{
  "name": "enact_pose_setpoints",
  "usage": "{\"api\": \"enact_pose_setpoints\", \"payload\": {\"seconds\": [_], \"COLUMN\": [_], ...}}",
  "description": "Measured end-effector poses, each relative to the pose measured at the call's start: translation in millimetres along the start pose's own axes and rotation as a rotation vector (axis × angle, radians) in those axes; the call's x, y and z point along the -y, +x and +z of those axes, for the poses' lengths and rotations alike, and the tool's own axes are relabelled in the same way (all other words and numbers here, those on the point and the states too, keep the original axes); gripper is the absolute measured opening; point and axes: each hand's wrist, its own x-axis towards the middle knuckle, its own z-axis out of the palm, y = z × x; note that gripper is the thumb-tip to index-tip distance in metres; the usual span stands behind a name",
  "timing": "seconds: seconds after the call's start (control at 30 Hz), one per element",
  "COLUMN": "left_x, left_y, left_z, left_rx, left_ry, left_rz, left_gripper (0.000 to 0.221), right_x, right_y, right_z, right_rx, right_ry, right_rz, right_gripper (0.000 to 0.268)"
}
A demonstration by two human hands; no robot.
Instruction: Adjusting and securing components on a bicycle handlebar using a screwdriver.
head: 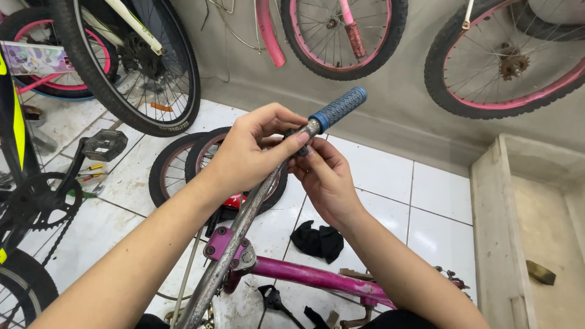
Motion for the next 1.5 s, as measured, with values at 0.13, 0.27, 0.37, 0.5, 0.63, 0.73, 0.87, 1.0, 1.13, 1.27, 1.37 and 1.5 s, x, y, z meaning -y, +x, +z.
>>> {"api": "enact_pose_setpoints", "payload": {"seconds": [0.13, 0.27, 0.37, 0.5, 0.63, 0.73, 0.87, 1.0, 1.13, 1.27, 1.37, 1.5], "left_x": [5, 22, 23, 24, 23, 26, 28, 24, 23, 21, 19, 20], "left_y": [0, 5, 7, 11, 16, 18, 17, 17, 17, 17, 14, 13], "left_z": [-1, 0, 1, 0, -4, -5, -4, -5, -6, -6, -7, -8], "left_rx": [0.018, -0.003, -0.021, 0.02, 0.065, 0.09, 0.096, 0.097, 0.095, 0.105, 0.118, 0.125], "left_ry": [-0.007, -0.041, -0.039, -0.043, -0.068, -0.072, -0.064, -0.058, -0.047, -0.056, -0.059, -0.048], "left_rz": [0.017, 0.034, 0.049, 0.034, 0.007, -0.018, -0.007, 0.007, 0.006, 0.003, -0.013, 0.004], "left_gripper": [0.027, 0.018, 0.018, 0.02, 0.035, 0.041, 0.038, 0.036, 0.034, 0.033, 0.033, 0.033], "right_x": [0, 1, 17, 56, 77, 83, 91, 101, 107, 109, 105, 95], "right_y": [-1, 1, -2, -6, -2, 0, -2, 2, 3, -1, -8, -15], "right_z": [-2, -15, -17, -1, 14, 22, 24, 35, 41, 45, 39, 27], "right_rx": [0.033, 0.023, -0.008, 0.075, 0.13, 0.131, 0.222, 0.37, 0.509, 0.468, 0.422, 0.217], "right_ry": [-0.034, -0.353, -0.572, -0.821, -0.943, -1.053, -1.252, -1.356, -1.438, -1.521, -1.503, -1.203], "right_rz": [-0.049, -0.281, -0.442, -0.685, -0.745, -0.748, -0.837, -1.016, -1.126, -1.065, -0.942, -0.71], "right_gripper": [0.016, 0.013, 0.011, 0.014, 0.019, 0.023, 0.019, 0.018, 0.016, 0.015, 0.02, 0.038]}}
